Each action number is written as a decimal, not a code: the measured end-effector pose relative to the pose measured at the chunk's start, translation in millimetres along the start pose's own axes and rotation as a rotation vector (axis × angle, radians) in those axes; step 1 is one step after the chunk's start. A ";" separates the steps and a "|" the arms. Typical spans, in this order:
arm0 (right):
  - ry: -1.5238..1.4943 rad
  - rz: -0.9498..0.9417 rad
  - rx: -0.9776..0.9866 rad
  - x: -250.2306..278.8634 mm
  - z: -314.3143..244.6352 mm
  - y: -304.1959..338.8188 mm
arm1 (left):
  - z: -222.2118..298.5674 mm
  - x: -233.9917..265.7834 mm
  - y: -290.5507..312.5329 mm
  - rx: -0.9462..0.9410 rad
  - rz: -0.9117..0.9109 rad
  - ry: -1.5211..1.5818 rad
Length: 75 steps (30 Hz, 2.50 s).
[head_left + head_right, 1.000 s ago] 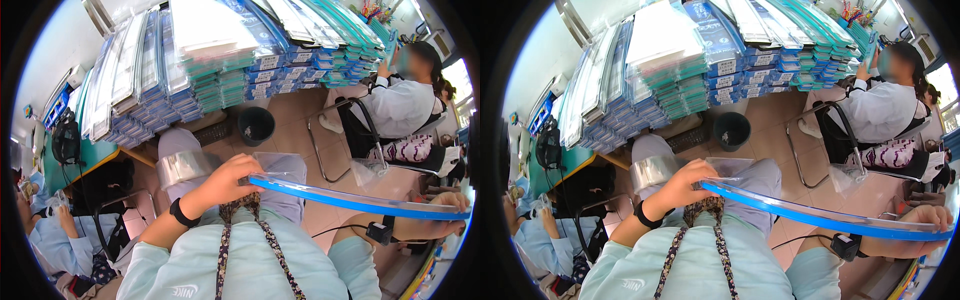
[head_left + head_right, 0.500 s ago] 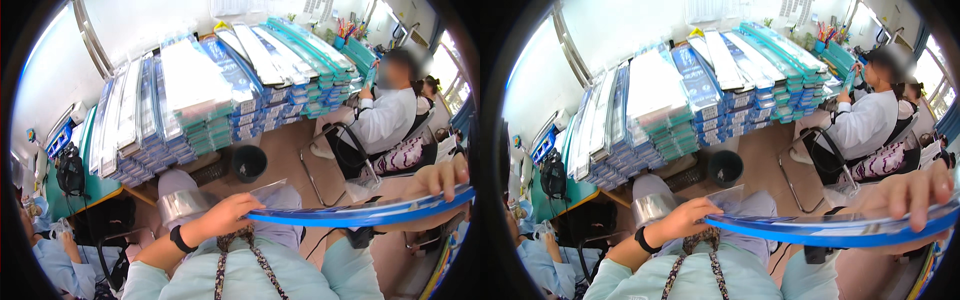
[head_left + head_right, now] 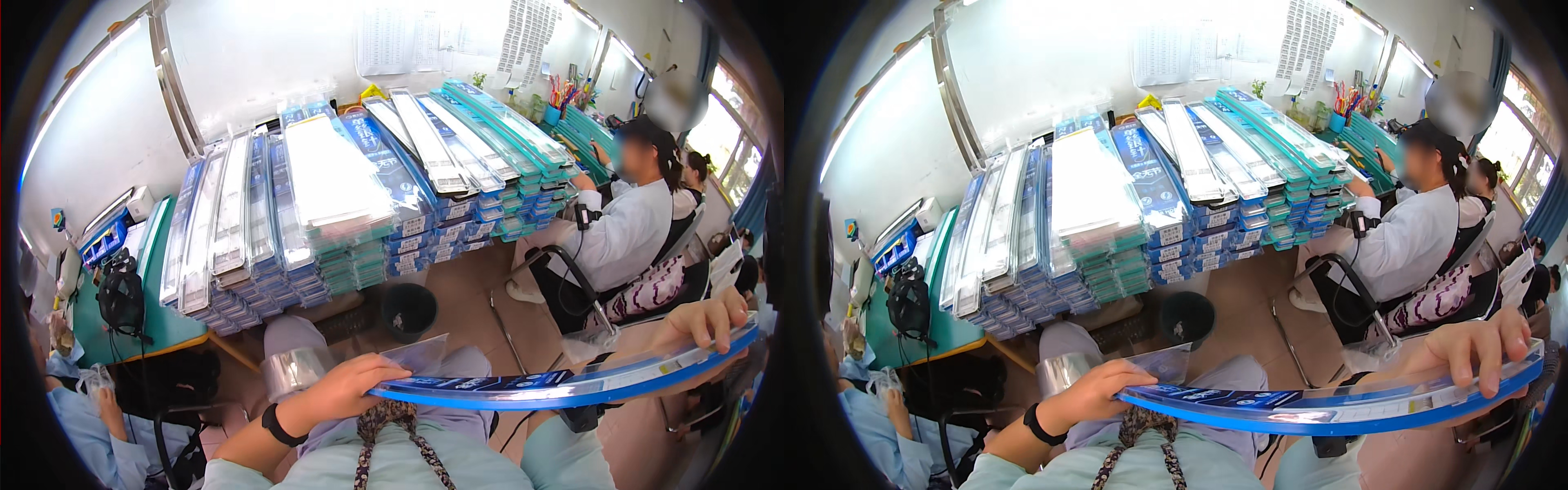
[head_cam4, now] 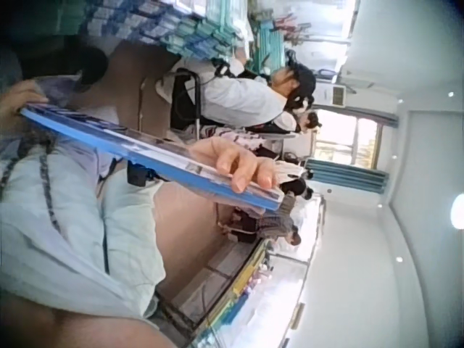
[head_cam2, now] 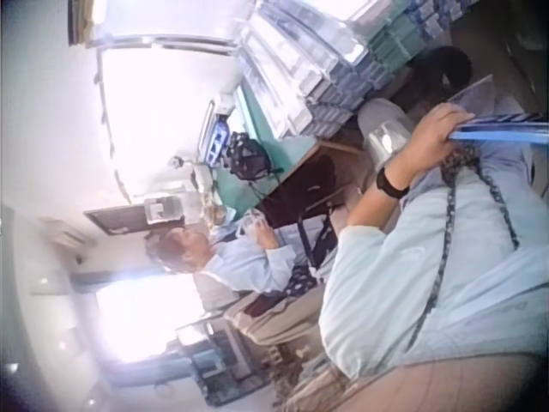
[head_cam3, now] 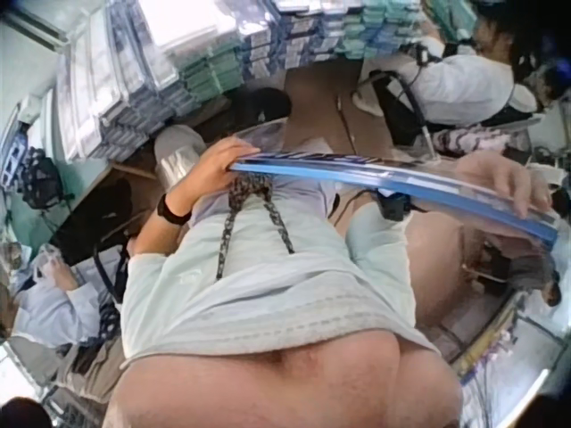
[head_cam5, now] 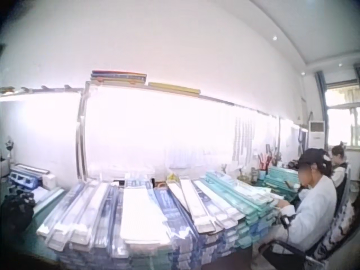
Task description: Packing blue electronic devices or components into plastic bags and organizing them on a workstation.
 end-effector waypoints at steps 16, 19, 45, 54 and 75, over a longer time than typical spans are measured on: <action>-0.022 -0.354 -0.465 -55.7 72.1 -0.4 | 48.6 12.8 -28.3 -0.130 -0.088 -0.090; -0.204 -0.385 -0.336 -73.4 100.6 19.0 | 65.3 17.7 -37.6 -0.205 -0.058 -0.130; 0.683 0.797 0.331 -11.4 91.0 75.2 | 38.0 59.4 49.3 0.405 -0.002 -0.164; 0.817 0.078 0.109 -57.5 156.3 73.6 | 49.3 60.1 21.4 0.495 0.062 0.070; 0.203 -0.393 -0.540 -139.9 291.9 112.1 | 118.1 136.9 59.8 0.466 0.387 -0.123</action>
Point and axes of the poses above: each hand's wrist, its own y-axis away from the middle knuckle, its own x-axis out of the back of the hand, z = x × y, the point moved 6 cm from there along -y, towards the middle knuckle, and after that the axes turned 9 degrees about -x, right-handed, at the moved point
